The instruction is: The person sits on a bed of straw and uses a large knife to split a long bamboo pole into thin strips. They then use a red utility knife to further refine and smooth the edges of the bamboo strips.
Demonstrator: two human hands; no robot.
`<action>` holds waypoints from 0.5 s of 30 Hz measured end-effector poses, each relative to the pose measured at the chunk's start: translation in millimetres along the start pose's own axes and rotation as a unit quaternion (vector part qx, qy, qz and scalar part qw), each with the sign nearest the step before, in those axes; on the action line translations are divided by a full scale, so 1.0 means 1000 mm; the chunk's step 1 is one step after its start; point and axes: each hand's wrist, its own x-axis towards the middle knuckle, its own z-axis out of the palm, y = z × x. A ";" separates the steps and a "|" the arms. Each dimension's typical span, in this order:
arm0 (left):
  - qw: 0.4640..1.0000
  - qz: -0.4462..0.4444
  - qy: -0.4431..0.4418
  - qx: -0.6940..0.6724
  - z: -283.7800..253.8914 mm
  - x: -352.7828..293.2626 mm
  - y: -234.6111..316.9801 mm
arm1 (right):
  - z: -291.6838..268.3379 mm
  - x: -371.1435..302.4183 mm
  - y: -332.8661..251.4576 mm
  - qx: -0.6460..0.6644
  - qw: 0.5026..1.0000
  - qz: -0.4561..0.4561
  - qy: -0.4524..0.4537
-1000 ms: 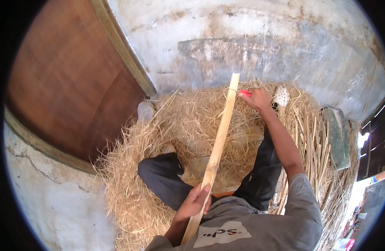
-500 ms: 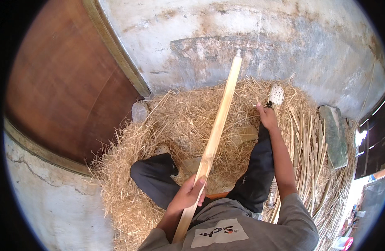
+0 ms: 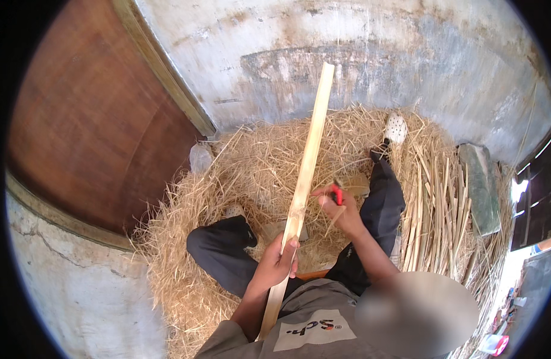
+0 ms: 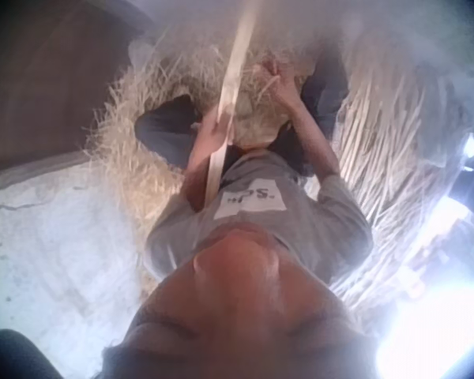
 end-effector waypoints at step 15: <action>0.999 -0.028 0.011 -0.012 -0.012 -0.002 -0.019 | 0.049 0.003 -0.007 0.104 0.988 0.092 0.066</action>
